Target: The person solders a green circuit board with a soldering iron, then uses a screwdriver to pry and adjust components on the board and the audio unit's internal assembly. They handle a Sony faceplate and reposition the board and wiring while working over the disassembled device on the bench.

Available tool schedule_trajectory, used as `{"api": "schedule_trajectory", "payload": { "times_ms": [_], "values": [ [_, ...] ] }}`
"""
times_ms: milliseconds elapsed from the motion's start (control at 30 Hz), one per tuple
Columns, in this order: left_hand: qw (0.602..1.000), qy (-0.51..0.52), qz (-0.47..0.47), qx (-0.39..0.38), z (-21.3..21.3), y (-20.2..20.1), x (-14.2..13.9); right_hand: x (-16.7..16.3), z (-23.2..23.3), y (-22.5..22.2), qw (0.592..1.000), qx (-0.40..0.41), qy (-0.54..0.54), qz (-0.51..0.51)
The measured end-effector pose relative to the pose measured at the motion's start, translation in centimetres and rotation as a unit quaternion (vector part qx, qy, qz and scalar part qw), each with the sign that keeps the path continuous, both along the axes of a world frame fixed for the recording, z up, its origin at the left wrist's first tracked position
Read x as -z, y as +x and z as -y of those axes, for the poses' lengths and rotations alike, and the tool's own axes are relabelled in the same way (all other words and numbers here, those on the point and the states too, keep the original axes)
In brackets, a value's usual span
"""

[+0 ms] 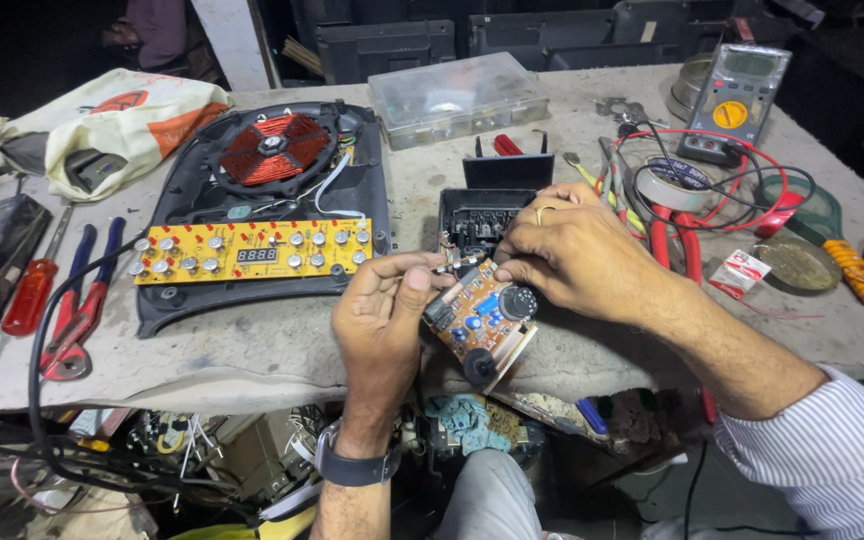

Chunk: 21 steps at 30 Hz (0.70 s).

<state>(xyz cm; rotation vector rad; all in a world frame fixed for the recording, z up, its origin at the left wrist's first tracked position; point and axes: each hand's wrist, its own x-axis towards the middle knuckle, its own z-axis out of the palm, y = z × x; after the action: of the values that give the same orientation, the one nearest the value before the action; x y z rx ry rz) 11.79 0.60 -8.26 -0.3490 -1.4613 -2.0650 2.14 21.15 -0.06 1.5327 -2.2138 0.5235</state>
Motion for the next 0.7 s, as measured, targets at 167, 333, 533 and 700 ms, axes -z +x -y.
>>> {"api": "schedule_trajectory", "payload": {
  "times_ms": [167, 333, 533, 700],
  "values": [
    [1.0, 0.009, 0.01, -0.008, 0.0, 0.2, 0.2, 0.3, -0.1, -0.3, 1.0, 0.0, 0.004, -0.013],
    [1.0, 0.014, 0.017, -0.015, 0.0, 0.5, 0.3, 0.6, 0.0, -0.2, 1.0, -0.001, -0.003, 0.0],
    [1.0, 0.023, -0.004, -0.008, -0.6, 1.3, 0.8, 0.8, -0.2, -0.3, 1.0, -0.001, -0.005, 0.011],
    [0.998, -0.025, -0.012, -0.053, -1.7, 2.3, 1.4, 0.7, -0.3, -0.3, 1.0, -0.005, 0.0, 0.015]
  ]
}}
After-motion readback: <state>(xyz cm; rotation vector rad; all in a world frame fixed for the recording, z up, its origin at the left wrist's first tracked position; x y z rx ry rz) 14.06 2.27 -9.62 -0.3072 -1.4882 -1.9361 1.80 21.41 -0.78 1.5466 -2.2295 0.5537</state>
